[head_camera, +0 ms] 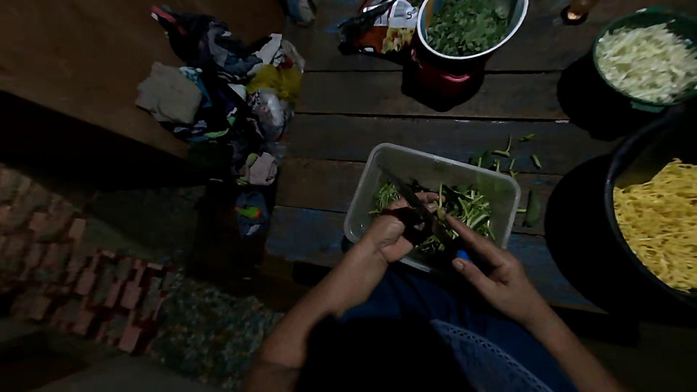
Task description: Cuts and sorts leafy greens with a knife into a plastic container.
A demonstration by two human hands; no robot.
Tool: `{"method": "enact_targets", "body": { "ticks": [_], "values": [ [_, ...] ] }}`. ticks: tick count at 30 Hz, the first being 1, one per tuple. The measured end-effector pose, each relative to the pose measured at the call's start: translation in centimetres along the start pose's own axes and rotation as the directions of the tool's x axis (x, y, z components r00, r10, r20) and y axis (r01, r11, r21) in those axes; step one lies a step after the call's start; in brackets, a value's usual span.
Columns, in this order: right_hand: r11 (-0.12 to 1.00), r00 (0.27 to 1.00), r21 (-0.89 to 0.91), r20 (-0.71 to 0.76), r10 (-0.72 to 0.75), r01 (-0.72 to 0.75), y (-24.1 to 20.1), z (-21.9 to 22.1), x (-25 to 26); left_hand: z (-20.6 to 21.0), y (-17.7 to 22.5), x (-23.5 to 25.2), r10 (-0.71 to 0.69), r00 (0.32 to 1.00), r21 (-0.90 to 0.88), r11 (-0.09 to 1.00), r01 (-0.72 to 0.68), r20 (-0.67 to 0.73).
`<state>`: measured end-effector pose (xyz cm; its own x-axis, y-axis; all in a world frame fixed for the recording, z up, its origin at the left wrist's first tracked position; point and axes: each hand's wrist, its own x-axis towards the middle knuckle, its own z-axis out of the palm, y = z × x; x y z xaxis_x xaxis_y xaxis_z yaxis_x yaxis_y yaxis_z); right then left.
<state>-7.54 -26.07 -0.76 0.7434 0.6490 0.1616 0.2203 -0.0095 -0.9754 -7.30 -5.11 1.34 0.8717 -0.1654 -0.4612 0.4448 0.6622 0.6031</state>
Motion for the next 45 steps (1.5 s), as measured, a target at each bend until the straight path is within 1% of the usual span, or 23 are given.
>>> {"method": "enact_targets", "body": {
  "ticks": [4, 7, 14, 16, 19, 23, 27, 33, 37, 42, 45],
  "values": [
    [1.0, 1.0, -0.007, -0.006, -0.015, 0.015, 0.1, -0.1, -0.1, 0.3, -0.4, 0.2, 0.008, 1.0, -0.02, 1.0, -0.008, -0.012],
    [1.0, 1.0, -0.009, -0.011, -0.007, 0.007, 0.1, -0.2, -0.2, 0.3, -0.4, 0.3, -0.004, 1.0, 0.017, 1.0, 0.004, -0.017],
    [1.0, 1.0, 0.001, -0.02, 0.016, -0.016, 0.1, -0.2, 0.1, 1.1, -0.1, 0.3, -0.023, 0.997, 0.024, 0.999, 0.024, -0.068],
    [0.999, 0.999, 0.003, -0.03, 0.037, -0.036, 0.0, -0.1, 0.1, 1.1, -0.1, 0.2, -0.004, 0.998, 0.056, 0.998, 0.008, -0.066],
    [0.997, 0.995, -0.015, -0.064, 0.072, -0.073, -0.2, 0.0, 0.1, 1.3, -0.1, -0.4, 0.048, 0.995, 0.157, 0.987, -0.035, -0.083],
    [0.994, 0.991, -0.015, -0.082, 0.106, -0.108, -0.1, 0.1, 0.1, 1.2, -0.3, -0.5, 0.07, 0.994, 0.218, 0.975, -0.049, -0.088],
    [0.992, 0.99, -0.008, -0.073, 0.124, -0.125, -0.1, 0.0, 0.3, 1.2, -0.1, -0.4, 0.039, 0.997, 0.277, 0.961, -0.018, -0.071],
    [0.989, 0.99, -0.049, -0.05, 0.134, -0.136, 0.2, -0.2, 0.0, 1.1, 0.0, -0.1, 0.012, 1.0, 0.286, 0.958, -0.005, -0.023],
    [0.988, 0.987, -0.017, -0.048, 0.152, -0.152, 0.2, -0.1, -0.2, 0.8, 0.0, -0.1, -0.033, 0.999, 0.3, 0.954, 0.026, 0.018],
    [0.986, 0.987, 0.045, -0.024, 0.162, -0.161, 0.0, 0.0, -0.2, 0.7, -0.1, 0.2, -0.072, 0.997, 0.355, 0.933, 0.055, 0.034],
    [0.983, 0.981, -0.005, -0.068, 0.182, -0.183, 0.3, 0.1, -0.5, 0.6, -0.1, 0.4, -0.087, 0.995, 0.442, 0.895, 0.061, 0.038]
  ]
}}
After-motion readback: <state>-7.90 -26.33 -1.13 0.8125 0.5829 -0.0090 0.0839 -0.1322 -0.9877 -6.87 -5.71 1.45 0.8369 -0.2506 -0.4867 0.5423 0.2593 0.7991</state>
